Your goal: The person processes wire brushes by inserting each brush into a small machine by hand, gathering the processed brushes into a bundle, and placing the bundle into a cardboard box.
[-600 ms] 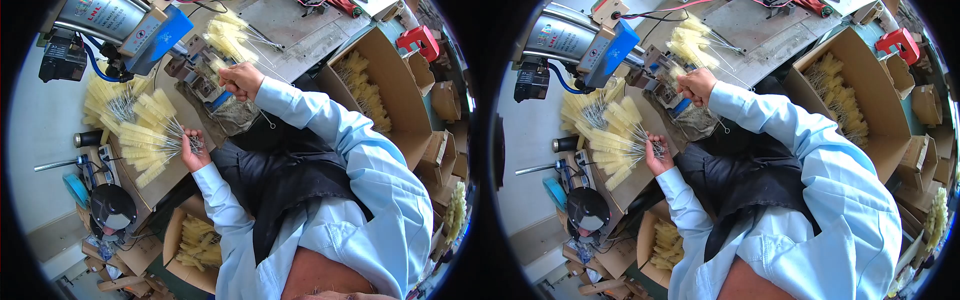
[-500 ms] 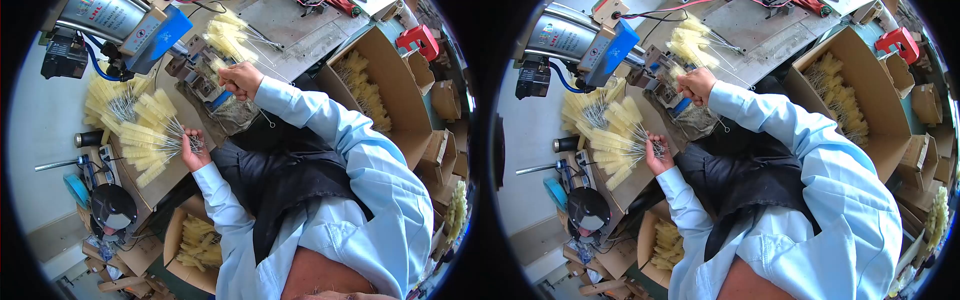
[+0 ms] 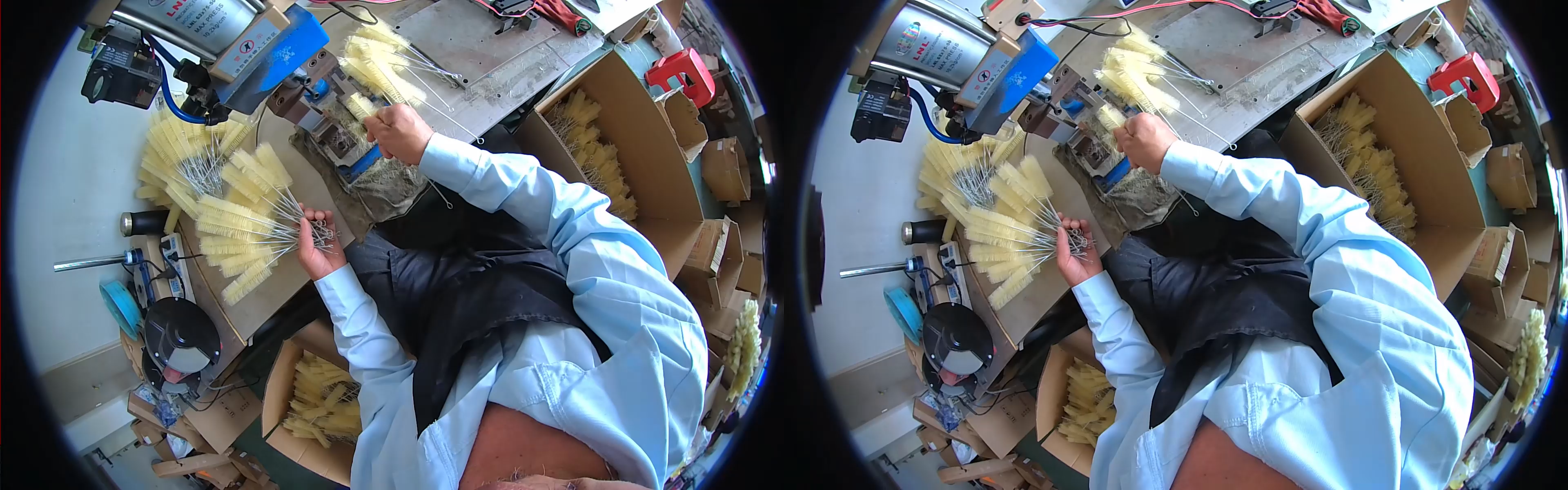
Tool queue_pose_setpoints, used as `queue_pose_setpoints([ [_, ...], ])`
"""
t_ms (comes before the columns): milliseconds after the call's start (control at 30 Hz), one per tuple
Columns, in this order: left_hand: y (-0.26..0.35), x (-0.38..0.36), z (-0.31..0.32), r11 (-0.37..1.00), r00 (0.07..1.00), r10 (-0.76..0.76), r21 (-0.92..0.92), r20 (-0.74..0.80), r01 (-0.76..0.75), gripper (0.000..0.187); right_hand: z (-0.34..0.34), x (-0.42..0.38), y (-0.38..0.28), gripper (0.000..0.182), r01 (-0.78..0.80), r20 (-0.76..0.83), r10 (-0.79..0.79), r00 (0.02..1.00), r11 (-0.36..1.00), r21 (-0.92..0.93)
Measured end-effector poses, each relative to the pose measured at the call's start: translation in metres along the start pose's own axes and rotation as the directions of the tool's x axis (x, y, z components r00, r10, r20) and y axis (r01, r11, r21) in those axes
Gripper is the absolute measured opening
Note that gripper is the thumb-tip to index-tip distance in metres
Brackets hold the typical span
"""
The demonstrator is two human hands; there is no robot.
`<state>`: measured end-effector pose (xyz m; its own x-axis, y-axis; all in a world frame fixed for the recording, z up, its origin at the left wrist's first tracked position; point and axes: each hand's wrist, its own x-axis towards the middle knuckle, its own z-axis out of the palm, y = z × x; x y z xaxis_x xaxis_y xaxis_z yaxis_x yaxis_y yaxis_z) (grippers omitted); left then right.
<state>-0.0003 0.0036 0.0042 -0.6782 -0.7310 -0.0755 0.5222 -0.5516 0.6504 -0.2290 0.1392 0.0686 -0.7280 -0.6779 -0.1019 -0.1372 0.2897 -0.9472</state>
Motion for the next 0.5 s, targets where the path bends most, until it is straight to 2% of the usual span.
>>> queue_pose_setpoints([
  [100, 0.001, 0.0, -0.001, 1.0, 1.0, -0.01, -0.017, 0.011, 0.01, 0.032, -0.002, -0.001, -0.006, 0.041, -0.036, 0.016, 0.035, 0.999, 0.997, 0.063],
  [167, 0.001, 0.0, -0.002, 1.0, 1.0, -0.014, -0.015, 0.013, 0.015, 0.033, -0.005, -0.002, -0.008, 0.039, -0.147, 0.085, 0.132, 0.988, 0.969, 0.201],
  [267, 0.0, 0.0, 0.001, 1.0, 1.0, -0.01, -0.007, -0.009, 0.01, 0.033, -0.006, -0.002, -0.007, 0.037, -0.161, 0.097, 0.14, 0.985, 0.953, 0.259],
  [500, 0.001, -0.001, -0.002, 0.999, 1.0, -0.016, -0.031, -0.019, 0.015, 0.032, -0.018, -0.001, -0.009, 0.037, -0.147, 0.138, 0.119, 0.983, 0.965, 0.218],
])
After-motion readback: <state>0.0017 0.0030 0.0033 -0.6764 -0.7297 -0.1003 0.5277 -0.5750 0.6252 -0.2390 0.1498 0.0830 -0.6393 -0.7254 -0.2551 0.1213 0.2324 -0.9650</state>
